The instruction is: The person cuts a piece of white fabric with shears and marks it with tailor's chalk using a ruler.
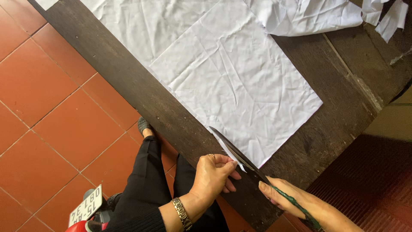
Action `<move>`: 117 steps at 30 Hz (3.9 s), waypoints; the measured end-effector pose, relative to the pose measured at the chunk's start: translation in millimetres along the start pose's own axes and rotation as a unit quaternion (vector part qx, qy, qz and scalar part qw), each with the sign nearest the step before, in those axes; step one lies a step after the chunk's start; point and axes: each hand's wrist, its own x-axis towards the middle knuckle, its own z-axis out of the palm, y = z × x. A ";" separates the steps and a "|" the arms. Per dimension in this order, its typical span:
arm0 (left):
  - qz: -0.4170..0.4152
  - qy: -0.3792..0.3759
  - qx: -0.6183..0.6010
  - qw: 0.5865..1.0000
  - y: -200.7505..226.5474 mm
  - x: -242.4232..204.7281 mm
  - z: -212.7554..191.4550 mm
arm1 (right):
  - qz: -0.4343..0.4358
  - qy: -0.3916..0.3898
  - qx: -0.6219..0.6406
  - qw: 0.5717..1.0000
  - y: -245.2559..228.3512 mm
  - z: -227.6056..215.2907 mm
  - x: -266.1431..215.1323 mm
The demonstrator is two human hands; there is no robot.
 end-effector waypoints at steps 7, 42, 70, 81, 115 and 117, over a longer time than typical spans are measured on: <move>0.002 -0.006 -0.009 1.000 -4.4 3.6 -0.2 | 0.058 0.048 -0.077 0.994 -26.3 -0.4 -12.6; 0.035 -0.063 -0.023 0.997 -14.5 6.5 -6.6 | 0.065 0.030 -0.060 0.996 -81.4 -14.5 -17.7; -0.030 -0.079 -0.043 0.996 -9.8 7.5 -9.8 | 0.102 0.030 -0.110 0.988 -159.9 -16.5 16.9; -0.015 -0.086 -0.068 0.994 -29.3 26.5 -7.7 | 0.108 0.031 -0.050 0.992 -156.5 -16.0 23.3; 0.031 -0.041 0.070 0.996 -56.1 53.8 -4.1 | 0.060 0.057 -0.071 0.994 -198.4 -13.3 37.4; -0.014 -0.020 0.047 0.999 -38.5 39.3 -6.2 | 0.063 0.098 0.009 0.993 -213.0 -8.4 27.1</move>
